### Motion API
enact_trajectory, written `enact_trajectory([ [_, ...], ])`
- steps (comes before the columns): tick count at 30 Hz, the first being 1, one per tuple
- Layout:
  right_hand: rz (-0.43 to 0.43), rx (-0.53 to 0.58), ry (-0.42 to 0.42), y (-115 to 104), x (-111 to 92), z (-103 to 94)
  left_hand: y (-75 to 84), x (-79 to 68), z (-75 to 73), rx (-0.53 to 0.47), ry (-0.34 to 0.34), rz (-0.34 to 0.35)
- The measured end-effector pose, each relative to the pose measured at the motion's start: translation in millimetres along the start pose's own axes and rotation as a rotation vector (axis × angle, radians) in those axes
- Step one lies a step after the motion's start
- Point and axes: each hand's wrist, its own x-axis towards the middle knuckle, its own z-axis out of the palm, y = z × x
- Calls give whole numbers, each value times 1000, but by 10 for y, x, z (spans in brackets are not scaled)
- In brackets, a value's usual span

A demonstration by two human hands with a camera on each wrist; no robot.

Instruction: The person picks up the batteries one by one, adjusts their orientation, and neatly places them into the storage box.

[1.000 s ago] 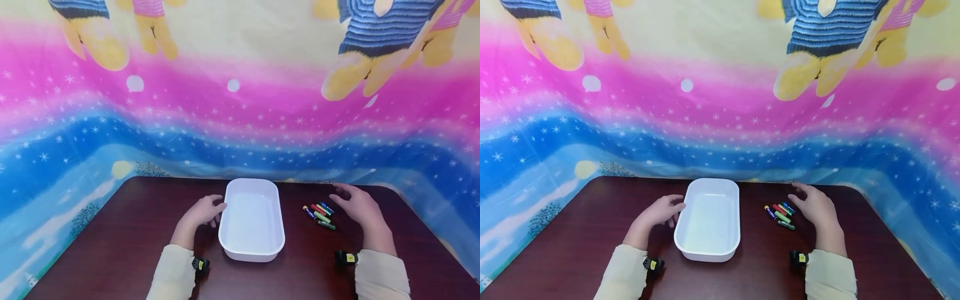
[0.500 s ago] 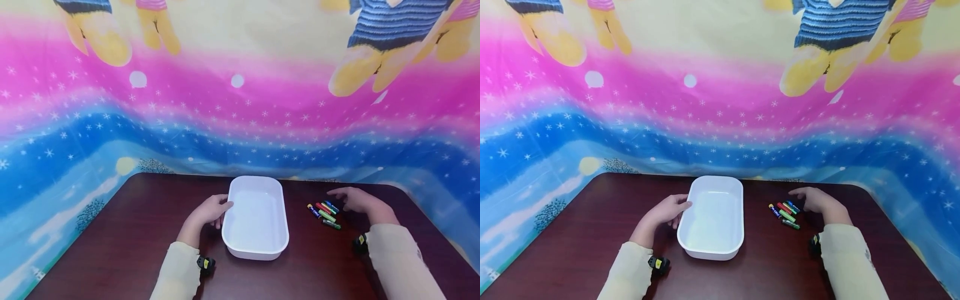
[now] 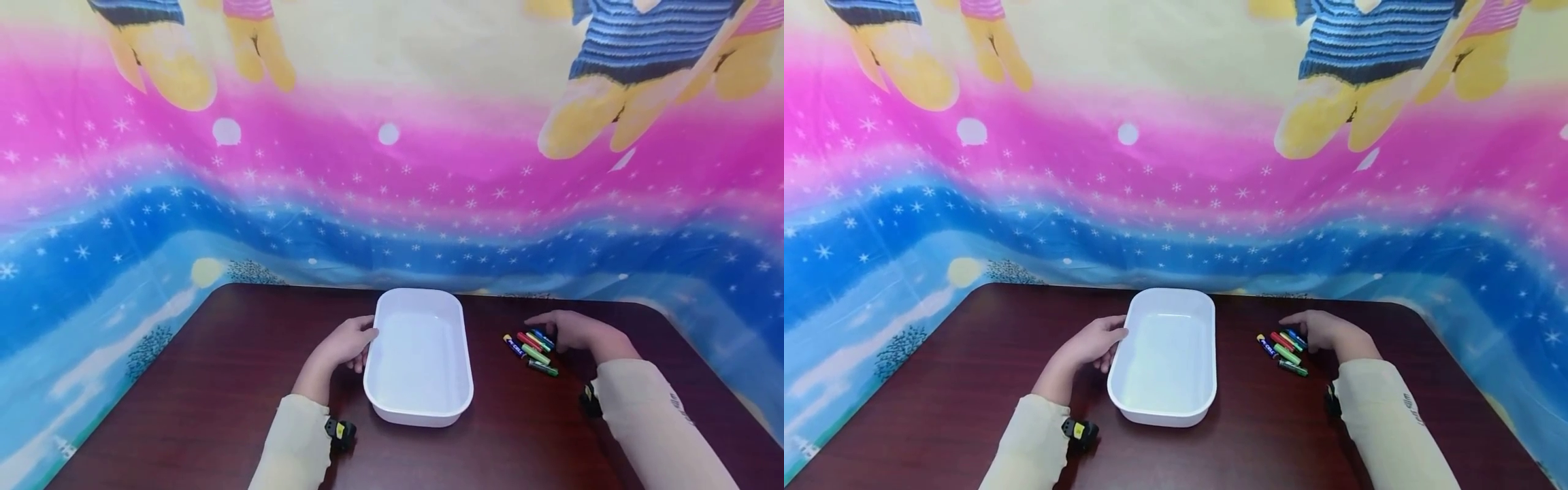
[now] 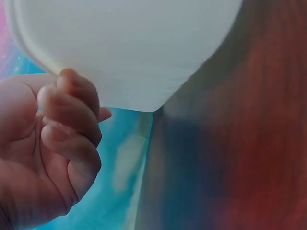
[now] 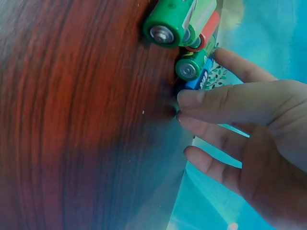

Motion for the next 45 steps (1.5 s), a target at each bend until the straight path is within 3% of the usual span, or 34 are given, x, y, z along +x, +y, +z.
enact_trajectory([
  [5,12,-26,0,-9,4,17,40,14,-35,-21,-77,-35],
  [8,20,-25,3,9,15,37,51,6,-43,-38,-88,-49],
  [14,43,-43,10,44,7,65,35,22,-7,-70,-51,-70],
  [23,41,51,62,77,-12,36,42,28,22,-151,4,-83],
  [32,39,236,174,31,15,9,21,41,27,-243,71,-75],
  [35,28,270,203,1,-4,7,-6,49,33,-290,77,-70],
  [45,-19,374,313,-180,-71,74,-180,83,76,-594,75,-37],
])
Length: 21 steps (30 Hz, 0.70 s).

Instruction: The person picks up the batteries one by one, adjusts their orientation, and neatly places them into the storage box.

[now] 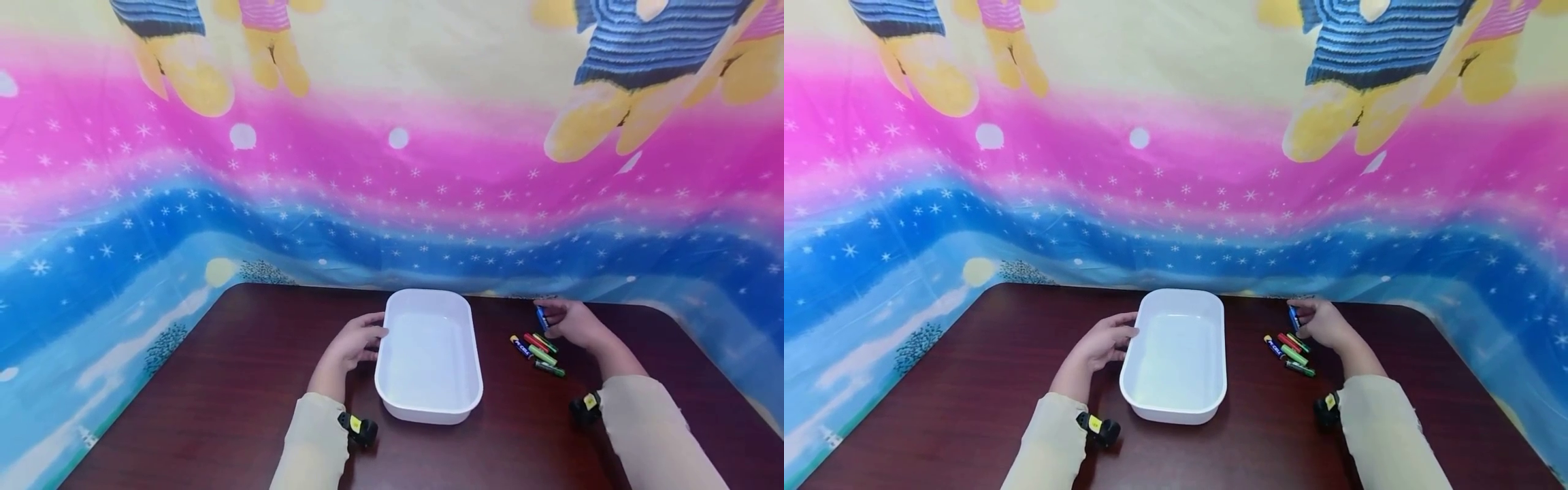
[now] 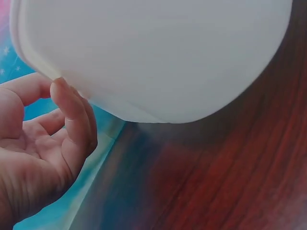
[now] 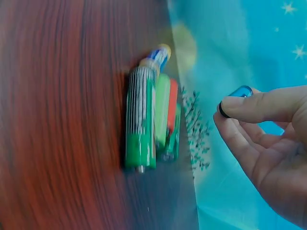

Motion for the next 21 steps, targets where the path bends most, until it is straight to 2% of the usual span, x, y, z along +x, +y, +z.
enact_trajectory([
  [4,8,86,29,-86,-37,77,-31,-2,0,-43,5,1],
  [10,-6,212,28,-199,-86,190,-51,34,42,-86,12,-15],
  [21,13,288,-9,-403,-18,355,-57,-21,50,-117,15,-27],
])
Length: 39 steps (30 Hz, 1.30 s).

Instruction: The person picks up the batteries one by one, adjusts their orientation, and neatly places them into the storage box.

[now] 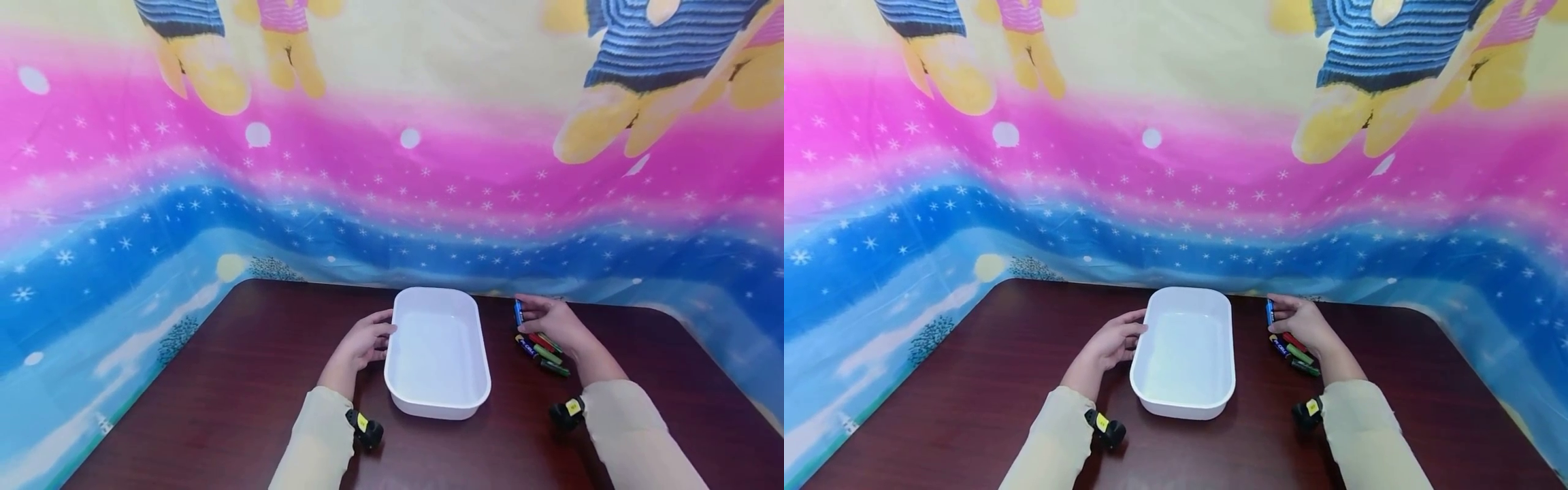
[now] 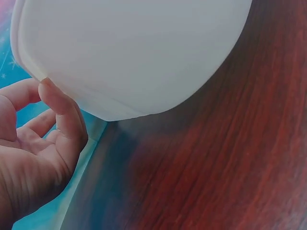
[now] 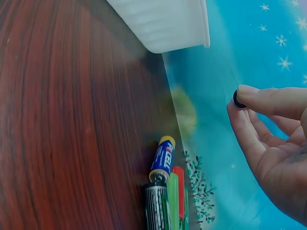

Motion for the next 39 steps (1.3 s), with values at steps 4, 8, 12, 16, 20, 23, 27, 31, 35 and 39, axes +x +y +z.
enact_trajectory([
  [4,11,22,-6,-43,33,21,-2,21,-8,-3,4,-3],
  [8,27,14,-8,-84,52,24,-1,15,7,4,2,-4],
  [12,33,16,-5,-130,78,36,-1,13,14,5,-5,-3],
  [16,23,44,-12,-188,112,83,-18,15,-5,-6,-4,-15],
  [20,35,68,-17,-258,146,133,-36,15,-35,-17,-5,-27],
  [23,53,77,-18,-334,177,155,-33,19,-43,-24,-14,-17],
  [27,59,66,-22,-453,223,178,-17,25,-39,-23,-15,-11],
  [31,42,54,-28,-574,249,219,-12,33,-28,-21,-14,-19],
  [35,56,88,-38,-679,278,279,-7,36,-1,-23,-24,-25],
  [39,67,135,-41,-763,327,326,6,47,31,-12,-25,-20],
])
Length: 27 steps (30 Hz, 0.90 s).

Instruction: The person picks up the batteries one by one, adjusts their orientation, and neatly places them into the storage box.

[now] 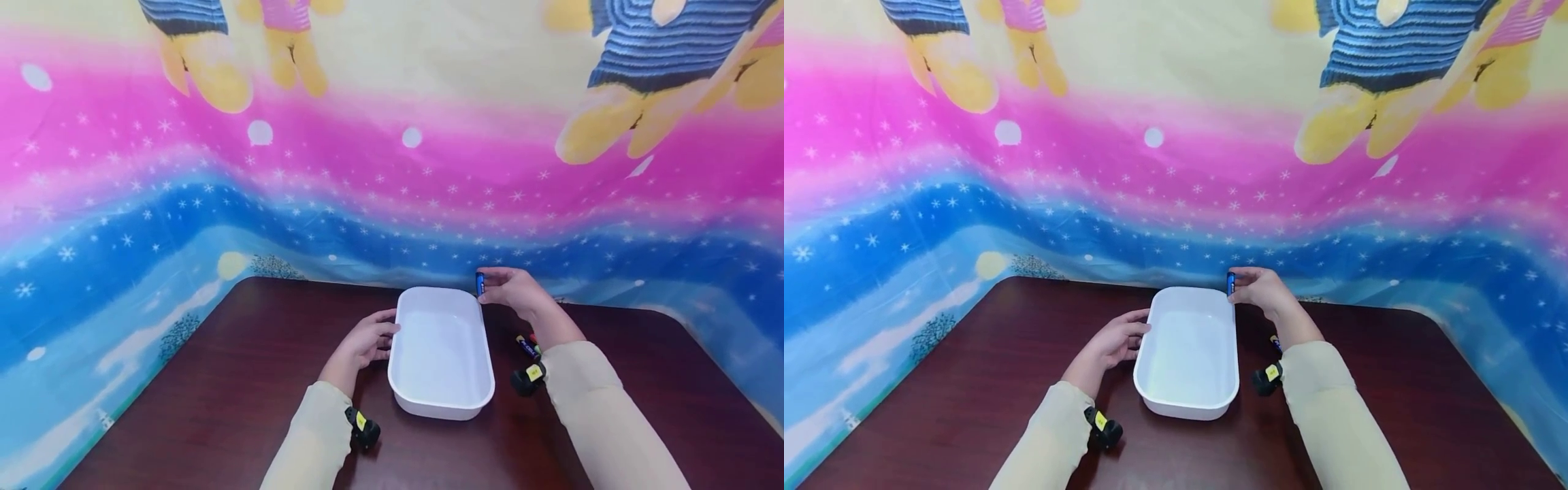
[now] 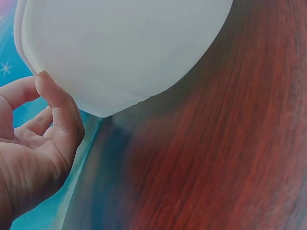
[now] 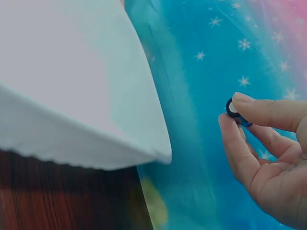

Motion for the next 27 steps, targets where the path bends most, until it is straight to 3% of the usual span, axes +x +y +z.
enact_trajectory([
  [27,80,237,33,-77,277,458,-13,22,-2,-18,10,-14],
])
